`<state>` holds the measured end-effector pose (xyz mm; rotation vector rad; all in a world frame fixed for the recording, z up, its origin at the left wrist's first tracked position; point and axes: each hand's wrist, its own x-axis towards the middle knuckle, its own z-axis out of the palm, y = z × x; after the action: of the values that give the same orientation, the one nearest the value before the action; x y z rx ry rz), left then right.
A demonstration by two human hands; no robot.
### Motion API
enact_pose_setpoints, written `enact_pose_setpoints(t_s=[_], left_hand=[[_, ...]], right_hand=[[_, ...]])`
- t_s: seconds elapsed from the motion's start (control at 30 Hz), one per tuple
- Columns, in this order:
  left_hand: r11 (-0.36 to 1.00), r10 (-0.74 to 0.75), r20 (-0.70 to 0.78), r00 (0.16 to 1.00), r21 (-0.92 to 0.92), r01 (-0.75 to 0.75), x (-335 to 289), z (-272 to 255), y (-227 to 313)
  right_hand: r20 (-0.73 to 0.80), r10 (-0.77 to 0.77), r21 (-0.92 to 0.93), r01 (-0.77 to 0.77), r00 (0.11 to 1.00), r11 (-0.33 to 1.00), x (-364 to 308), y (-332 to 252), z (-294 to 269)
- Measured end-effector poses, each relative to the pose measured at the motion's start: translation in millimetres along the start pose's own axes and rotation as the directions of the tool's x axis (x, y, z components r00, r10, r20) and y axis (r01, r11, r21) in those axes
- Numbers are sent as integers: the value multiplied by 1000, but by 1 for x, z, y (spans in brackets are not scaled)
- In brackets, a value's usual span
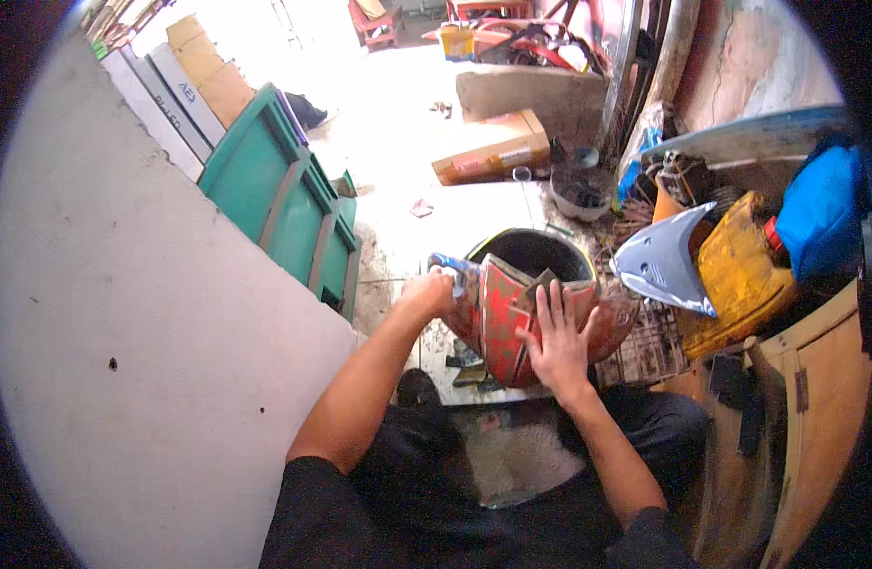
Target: The person cleans a red motorcycle fairing by hand with a cloth and water from a bucket, wiping the exterior surfaces and edges.
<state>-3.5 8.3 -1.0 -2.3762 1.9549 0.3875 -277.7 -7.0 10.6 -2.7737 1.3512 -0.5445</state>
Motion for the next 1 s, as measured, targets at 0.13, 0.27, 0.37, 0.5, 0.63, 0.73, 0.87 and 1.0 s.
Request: enact_pose_setpoints(t_s=[0.13,0.27,0.37,0.5,0.63,0.73,0.87,1.0], left_hand=[[995,-83,81,993,-48,87,-13,-18,13],[992,-100,24,995,-76,102,-11,-19,15],[992,-88,56,995,-89,93,-9,-20,14],[991,-108,42,993,-71,111,-9,-14,12],[991,-128,185,974,-10,132,-4,-26,24],[986,-149,228,962,-41,162,-6,-23,15],[994,-83,96,992,-69,90,-8,-13,9],[996,-58,91,994,-61,64,3,0,1]], right_hand=[[211,-370,-105,397,905,912,0,-3,-15],[254,-680,-319,723,688,613,26,26,-22],[115,-642,-337,637,758,693,44,39,-17],[224,-622,-52,646,750,761,31,16,-22],[170,-746,-170,765,644,621,35,28,-6],[104,-666,-257,666,739,700,45,19,-13],[181,-611,-244,638,770,731,40,12,-16],[255,-603,-356,654,756,668,34,10,-13]])
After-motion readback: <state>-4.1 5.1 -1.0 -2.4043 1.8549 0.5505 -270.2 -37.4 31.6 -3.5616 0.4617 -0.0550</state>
